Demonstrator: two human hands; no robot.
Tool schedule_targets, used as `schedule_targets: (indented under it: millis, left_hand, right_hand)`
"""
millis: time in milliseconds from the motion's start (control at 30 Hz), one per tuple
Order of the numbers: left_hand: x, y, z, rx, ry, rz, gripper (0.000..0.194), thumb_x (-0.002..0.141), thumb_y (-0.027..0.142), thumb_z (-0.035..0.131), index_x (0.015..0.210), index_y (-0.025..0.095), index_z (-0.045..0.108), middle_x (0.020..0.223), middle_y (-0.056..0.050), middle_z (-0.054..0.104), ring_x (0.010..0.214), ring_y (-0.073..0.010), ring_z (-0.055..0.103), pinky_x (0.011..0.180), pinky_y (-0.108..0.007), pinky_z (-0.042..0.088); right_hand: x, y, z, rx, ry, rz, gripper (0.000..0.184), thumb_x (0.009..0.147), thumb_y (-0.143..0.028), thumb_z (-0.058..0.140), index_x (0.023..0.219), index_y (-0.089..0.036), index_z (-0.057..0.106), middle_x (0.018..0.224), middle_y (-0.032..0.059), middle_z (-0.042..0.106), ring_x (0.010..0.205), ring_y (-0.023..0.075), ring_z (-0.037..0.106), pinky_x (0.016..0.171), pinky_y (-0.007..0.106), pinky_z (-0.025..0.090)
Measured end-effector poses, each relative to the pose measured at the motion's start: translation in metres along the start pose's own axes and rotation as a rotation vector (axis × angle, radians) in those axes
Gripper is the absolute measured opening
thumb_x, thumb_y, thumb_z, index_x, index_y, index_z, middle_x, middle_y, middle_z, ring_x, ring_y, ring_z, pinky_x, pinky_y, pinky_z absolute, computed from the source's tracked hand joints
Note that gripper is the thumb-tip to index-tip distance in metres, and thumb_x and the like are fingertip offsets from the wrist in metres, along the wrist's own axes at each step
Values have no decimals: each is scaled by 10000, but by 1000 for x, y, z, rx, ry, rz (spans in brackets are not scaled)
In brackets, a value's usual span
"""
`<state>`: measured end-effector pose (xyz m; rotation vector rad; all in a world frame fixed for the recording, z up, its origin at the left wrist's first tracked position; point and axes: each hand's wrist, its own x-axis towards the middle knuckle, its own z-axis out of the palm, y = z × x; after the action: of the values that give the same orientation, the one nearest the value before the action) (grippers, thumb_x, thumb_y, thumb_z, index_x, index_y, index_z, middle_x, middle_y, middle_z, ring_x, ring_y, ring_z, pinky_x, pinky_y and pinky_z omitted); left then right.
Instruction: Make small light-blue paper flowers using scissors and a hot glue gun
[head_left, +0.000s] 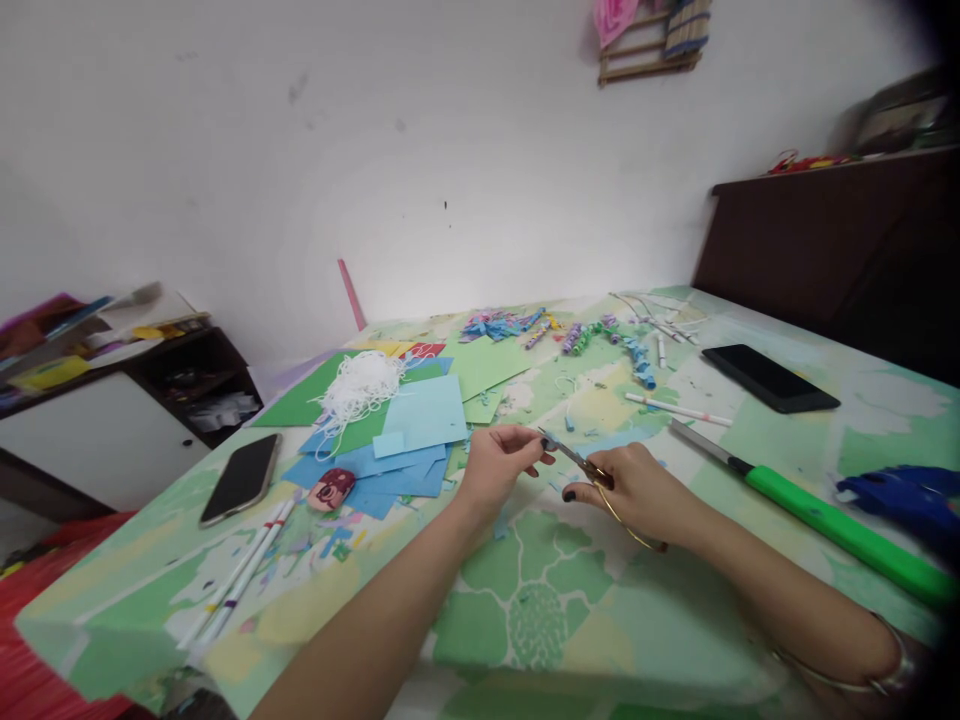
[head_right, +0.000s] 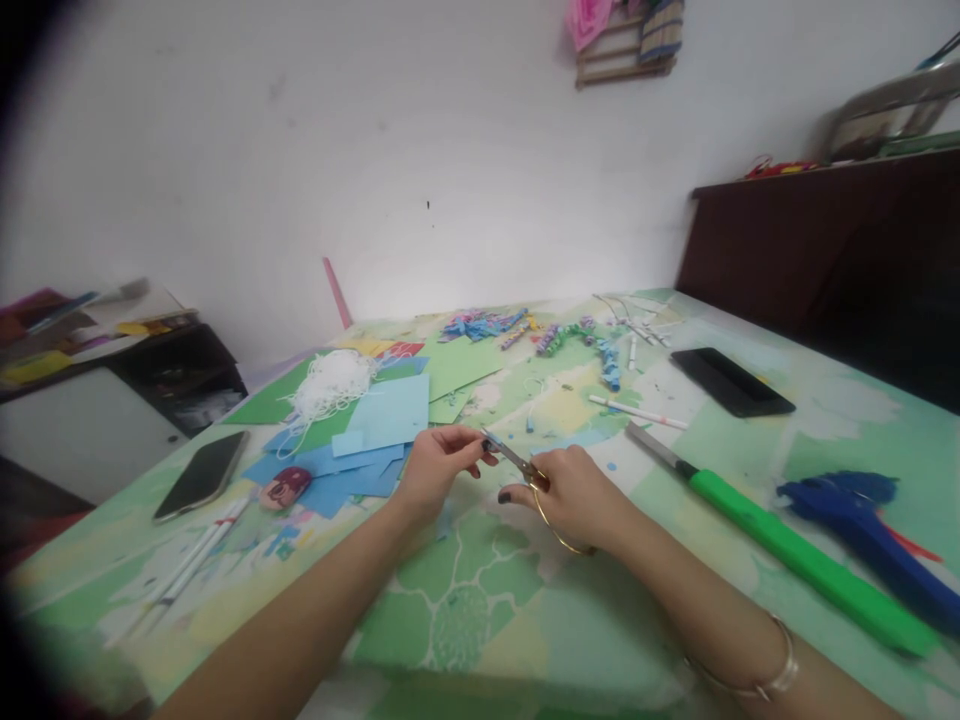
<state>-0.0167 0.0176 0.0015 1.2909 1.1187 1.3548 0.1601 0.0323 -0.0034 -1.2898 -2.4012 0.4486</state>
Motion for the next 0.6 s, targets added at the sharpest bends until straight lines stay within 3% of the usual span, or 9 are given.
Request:
schedule_targets:
  millis: [600]
  left_hand:
    - [-1,-1,3,16,-26,-5,144,718,241,574,734,108,626,633,-60,631,599,-135,596,492,-208,458]
  right_hand:
    - [1,1,-3,-2,-16,-2,447,718,-513,542,472,-166,403,425,-24,404,440,85,306,439,219,192]
